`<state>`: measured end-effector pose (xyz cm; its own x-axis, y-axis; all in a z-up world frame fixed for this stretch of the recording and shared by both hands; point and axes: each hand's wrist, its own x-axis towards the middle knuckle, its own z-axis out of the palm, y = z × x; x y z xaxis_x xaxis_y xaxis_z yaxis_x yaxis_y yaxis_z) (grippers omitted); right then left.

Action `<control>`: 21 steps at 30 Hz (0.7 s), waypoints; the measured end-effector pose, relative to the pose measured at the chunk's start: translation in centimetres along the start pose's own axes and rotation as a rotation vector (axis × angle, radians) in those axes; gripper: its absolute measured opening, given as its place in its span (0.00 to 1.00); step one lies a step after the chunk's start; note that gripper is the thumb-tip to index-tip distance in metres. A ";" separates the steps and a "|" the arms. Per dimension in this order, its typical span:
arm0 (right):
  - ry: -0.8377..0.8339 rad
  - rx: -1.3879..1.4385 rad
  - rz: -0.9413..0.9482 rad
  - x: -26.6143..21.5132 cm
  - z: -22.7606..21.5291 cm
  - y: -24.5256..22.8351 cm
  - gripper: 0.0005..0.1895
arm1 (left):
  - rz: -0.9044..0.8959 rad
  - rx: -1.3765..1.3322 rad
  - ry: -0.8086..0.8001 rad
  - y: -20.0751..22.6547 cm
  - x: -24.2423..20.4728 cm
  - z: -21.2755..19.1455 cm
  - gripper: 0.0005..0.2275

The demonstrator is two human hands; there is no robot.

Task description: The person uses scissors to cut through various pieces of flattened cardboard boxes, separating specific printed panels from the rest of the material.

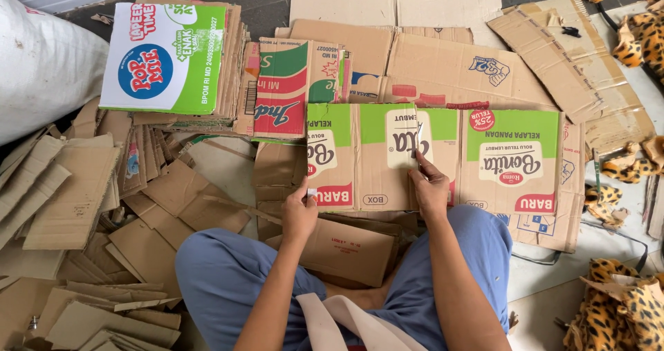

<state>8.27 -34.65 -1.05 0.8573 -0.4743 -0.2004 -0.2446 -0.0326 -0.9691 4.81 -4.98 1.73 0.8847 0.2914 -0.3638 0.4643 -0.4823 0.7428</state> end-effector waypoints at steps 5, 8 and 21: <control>0.003 -0.005 -0.001 0.1 0.1 0.7 0.27 | 0.020 -0.005 0.008 -0.3 -0.1 0.2 0.24; 0.012 0.004 0.002 -0.2 0.2 -0.2 0.27 | 0.030 -0.034 0.009 -0.4 0.0 0.2 0.25; -0.023 0.421 0.173 3.2 -1.6 2.6 0.30 | -0.161 -0.808 -0.048 2.6 -1.1 -2.1 0.23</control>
<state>9.65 -37.61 -3.96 0.8312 -0.4213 -0.3627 -0.1832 0.4084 -0.8943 4.99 -4.81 5.27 0.8191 0.2614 -0.5106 0.4293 0.3109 0.8479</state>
